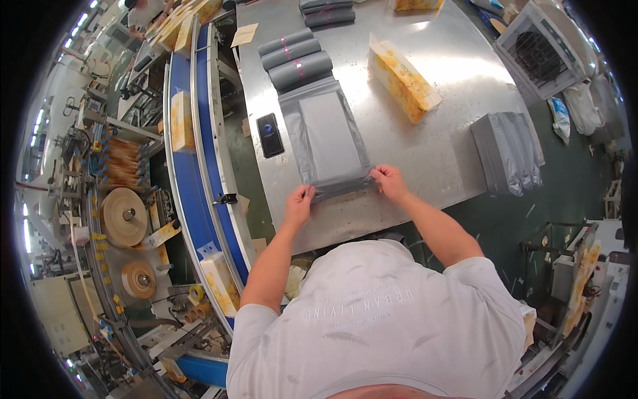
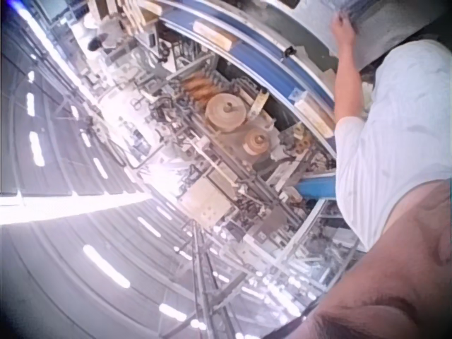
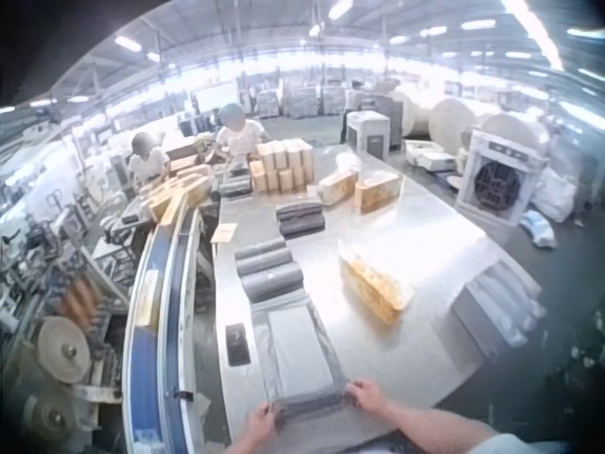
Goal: The person takes boxes of tissues from a conveyor belt and inserts them into plastic packaging bags by hand on a metal table.
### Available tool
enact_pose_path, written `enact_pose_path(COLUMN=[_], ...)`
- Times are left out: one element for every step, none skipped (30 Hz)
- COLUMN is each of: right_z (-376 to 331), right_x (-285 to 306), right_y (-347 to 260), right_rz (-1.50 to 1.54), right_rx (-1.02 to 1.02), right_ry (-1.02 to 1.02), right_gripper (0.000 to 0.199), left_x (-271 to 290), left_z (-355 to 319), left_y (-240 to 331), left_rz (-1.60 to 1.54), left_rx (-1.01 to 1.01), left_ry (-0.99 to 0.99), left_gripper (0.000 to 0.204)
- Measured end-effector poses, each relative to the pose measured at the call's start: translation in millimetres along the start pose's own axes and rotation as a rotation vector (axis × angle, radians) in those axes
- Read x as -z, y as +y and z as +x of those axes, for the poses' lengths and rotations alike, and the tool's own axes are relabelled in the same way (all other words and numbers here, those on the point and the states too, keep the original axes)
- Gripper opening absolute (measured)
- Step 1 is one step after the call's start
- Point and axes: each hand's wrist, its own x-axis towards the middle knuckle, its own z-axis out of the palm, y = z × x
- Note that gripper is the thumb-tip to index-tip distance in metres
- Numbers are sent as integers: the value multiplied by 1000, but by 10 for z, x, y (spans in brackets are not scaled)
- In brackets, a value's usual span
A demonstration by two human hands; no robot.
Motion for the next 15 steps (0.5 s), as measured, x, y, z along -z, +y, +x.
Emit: enact_pose_path(right_z=[92, 187, 293, 343, 309, 258, 204, 195, 178, 192, 206, 245, 268, 236, 152], right_x=[-56, -136, -212, -252, -368, -472, -517, -526, -538, -563, -615, -708, -753, -735, -694], right_y=[42, 162, 333, 404, 230, 58, -57, -24, 12, 35, 73, 102, 119, 23, -212], right_rz=[91, 56, 23, -2, -114, -227, -341, -269, -198, -123, -174, -224, -273, -151, -32], right_rx=[-104, -82, -61, -39, -23, -6, 3, 121, 240, 363, 310, 255, 195, 79, -26], right_ry=[59, 112, 175, 246, 287, 327, 385, 401, 417, 433, 413, 398, 384, 339, 290], right_gripper=[20, 19, 19, 19, 20, 22, 24, 27, 29, 32, 39, 46, 53, 59, 65], left_x=[-83, -181, -263, -329, -324, -314, -359, -423, -492, -563, -672, -746, -772, -767, -756], left_z=[52, 107, 178, 276, 308, 314, 299, 267, 234, 225, 199, 174, 154, 138, 115], left_y=[-19, -13, 0, -29, -128, -230, -187, -44, 100, 199, 254, 305, 306, 297, 280], left_rz=[-125, -250, -372, -278, -188, -99, -38, 21, 78, 95, 114, 136, 73, 5, -67], left_rx=[73, 144, 214, 208, 210, 212, 84, -52, -189, -133, -76, -21, 4, 29, 52], left_ry=[63, 122, 171, 189, 237, 284, 374, 457, 537, 440, 333, 221, 149, 79, 14], left_gripper=[25, 30, 34, 31, 28, 26, 24, 24, 28, 34, 43, 54, 59, 64, 70])
